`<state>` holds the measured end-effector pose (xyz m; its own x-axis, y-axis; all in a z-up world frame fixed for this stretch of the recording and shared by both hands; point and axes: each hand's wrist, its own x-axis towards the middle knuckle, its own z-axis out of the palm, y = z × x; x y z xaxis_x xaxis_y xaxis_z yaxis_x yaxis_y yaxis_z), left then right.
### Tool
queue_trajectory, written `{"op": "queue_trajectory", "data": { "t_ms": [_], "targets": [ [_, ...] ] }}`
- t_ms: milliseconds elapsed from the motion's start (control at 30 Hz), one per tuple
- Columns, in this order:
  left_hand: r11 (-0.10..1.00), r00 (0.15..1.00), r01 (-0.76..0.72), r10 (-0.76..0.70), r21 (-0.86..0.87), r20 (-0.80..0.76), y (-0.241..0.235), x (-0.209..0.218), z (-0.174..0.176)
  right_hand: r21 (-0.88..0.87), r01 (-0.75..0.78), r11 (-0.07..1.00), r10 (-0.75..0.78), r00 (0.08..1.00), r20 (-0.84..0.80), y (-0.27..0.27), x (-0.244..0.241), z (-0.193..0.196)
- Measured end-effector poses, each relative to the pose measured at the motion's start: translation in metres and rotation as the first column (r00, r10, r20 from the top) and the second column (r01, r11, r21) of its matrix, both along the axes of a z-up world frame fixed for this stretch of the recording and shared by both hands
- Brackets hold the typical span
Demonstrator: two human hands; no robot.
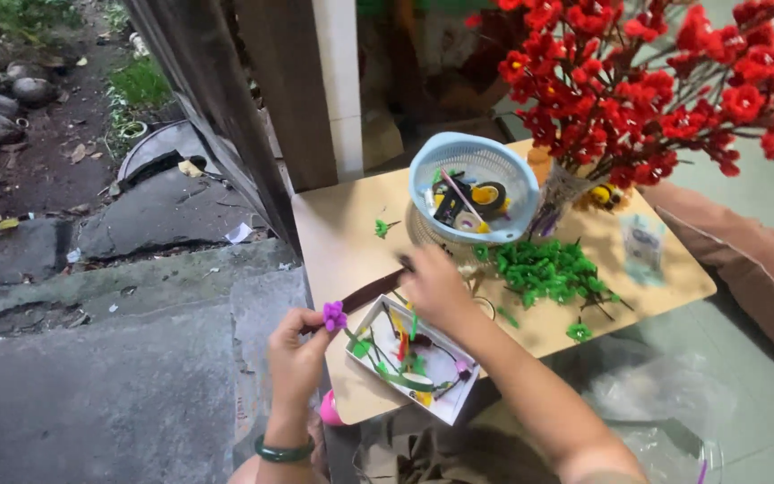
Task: Assembling small artificial flowers by manually joining purple flower heads with green plastic stems.
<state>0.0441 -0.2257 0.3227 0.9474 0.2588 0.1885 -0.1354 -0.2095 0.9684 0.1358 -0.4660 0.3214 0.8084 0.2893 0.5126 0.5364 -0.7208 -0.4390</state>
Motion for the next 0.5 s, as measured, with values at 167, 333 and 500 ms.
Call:
{"op": "queue_trajectory", "data": {
  "t_ms": [167,333,500],
  "targets": [
    [0.976,0.994,0.018,-0.041,-0.218,-0.099,-0.007,0.017,-0.011,-0.345,0.232,0.909,-0.370,0.830,-0.417,0.096,0.155,-0.004],
    [0.973,0.981,0.043,-0.084,-0.226,-0.174,-0.003,0.033,-0.007,-0.436,0.410,0.801,-0.597,0.503,-0.625,0.089,0.228,-0.044],
    [0.973,0.964,0.077,-0.128,-0.218,-0.231,-0.001,0.042,0.002,-0.290,0.463,0.837,-0.510,0.470,-0.720,0.092,0.227,-0.045]
  ]
}}
